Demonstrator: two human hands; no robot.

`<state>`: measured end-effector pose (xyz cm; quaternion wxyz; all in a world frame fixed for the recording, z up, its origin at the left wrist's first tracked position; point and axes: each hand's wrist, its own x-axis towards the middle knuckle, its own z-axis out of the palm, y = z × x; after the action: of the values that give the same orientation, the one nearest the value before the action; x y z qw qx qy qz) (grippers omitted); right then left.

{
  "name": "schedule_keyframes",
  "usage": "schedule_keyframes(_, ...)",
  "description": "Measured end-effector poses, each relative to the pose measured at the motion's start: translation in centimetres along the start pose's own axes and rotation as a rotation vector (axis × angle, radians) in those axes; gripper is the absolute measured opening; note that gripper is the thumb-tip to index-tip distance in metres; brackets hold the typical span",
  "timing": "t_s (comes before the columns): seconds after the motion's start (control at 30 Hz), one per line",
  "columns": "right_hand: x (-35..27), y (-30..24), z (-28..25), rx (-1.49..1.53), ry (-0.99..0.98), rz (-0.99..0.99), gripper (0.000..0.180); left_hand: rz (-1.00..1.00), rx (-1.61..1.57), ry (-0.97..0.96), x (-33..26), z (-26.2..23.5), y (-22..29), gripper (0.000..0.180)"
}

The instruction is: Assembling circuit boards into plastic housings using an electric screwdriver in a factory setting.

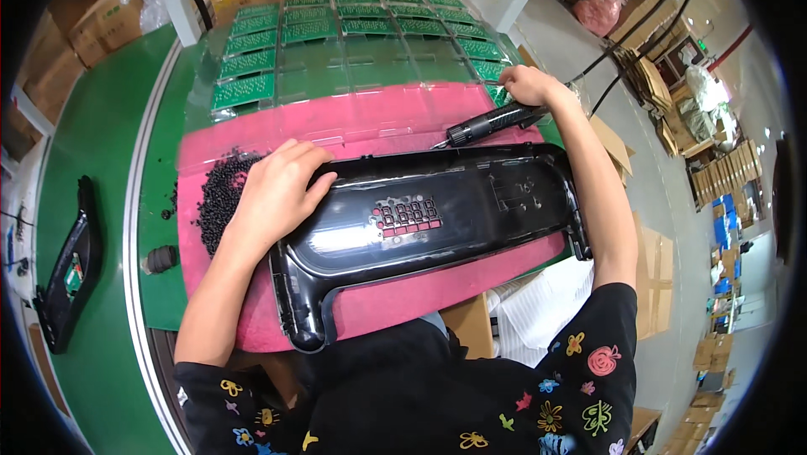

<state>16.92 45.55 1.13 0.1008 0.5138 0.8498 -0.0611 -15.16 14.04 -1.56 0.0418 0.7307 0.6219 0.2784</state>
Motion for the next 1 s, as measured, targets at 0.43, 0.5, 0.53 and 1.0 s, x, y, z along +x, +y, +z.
schedule_keyframes(0.43, 0.5, 1.4, 0.9, 0.048, 0.147, 0.035, 0.033, 0.089, 0.115, -0.006, -0.2, 0.1, 0.4, 0.017)
schedule_keyframes(0.5, 0.1, 2.4, 1.2, 0.103, 0.216, 0.049, 0.030, 0.086, 0.098, -0.028, -0.2, 0.1, 0.4, 0.022)
schedule_keyframes(0.53, -1.3, 0.8, 0.7, 0.045, 0.264, 0.037, 0.025, 0.074, 0.102, -0.033, -0.5, 0.0, 0.2, 0.022)
schedule_keyframes(1.0, -16.3, -15.5, 1.9, -0.102, 1.205, -0.966, 0.035, -0.305, -0.815, -0.414, 2.0, -1.2, 4.8, 0.063)
